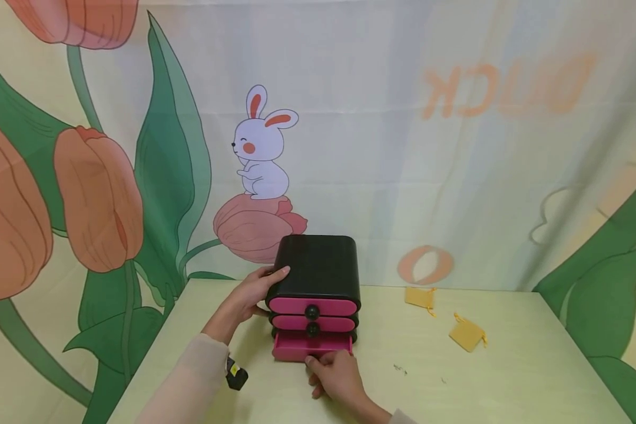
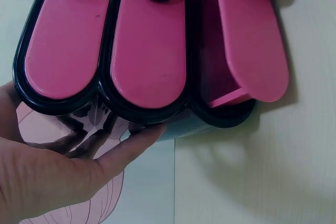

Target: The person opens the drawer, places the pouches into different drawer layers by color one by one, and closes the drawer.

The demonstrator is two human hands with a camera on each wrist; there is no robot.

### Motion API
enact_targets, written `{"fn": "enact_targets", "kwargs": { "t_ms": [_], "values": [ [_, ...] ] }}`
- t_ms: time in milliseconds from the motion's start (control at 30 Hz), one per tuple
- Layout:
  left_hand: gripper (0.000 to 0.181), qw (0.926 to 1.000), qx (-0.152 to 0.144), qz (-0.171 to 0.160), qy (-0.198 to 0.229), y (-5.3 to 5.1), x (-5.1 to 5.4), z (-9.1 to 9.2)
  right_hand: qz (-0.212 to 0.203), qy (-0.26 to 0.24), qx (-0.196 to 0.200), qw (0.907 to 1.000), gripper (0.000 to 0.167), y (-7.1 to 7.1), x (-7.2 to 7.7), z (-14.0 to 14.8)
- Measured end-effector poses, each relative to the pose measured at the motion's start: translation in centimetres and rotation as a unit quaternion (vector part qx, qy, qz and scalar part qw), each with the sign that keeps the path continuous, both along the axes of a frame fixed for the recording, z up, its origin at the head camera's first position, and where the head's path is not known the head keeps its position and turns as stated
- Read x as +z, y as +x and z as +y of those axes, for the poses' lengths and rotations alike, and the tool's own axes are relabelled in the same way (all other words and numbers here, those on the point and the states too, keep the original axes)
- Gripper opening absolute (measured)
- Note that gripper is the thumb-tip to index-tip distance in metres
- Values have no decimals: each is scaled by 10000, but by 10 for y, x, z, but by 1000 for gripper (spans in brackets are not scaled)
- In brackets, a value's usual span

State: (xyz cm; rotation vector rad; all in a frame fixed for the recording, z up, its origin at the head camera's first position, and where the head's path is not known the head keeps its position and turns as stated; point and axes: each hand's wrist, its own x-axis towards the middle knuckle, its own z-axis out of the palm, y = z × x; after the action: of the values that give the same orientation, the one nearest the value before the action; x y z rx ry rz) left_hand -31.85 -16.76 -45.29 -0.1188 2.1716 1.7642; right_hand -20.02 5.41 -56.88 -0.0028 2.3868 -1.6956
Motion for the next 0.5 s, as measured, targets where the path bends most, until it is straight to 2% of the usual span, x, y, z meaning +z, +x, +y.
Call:
{"fn": "enact_targets", "kwargs": {
  "t_ms": [300, 500],
  "values": [
    [95, 10000, 8, -20, -5, 0, 0, 0, -487, 54, 9, 9988, 37, 18, -1, -4],
    [95, 10000, -28, 3, 44, 1, 0, -1, -588, 28, 71, 9982, 35, 28, 2, -3]
  ]
}}
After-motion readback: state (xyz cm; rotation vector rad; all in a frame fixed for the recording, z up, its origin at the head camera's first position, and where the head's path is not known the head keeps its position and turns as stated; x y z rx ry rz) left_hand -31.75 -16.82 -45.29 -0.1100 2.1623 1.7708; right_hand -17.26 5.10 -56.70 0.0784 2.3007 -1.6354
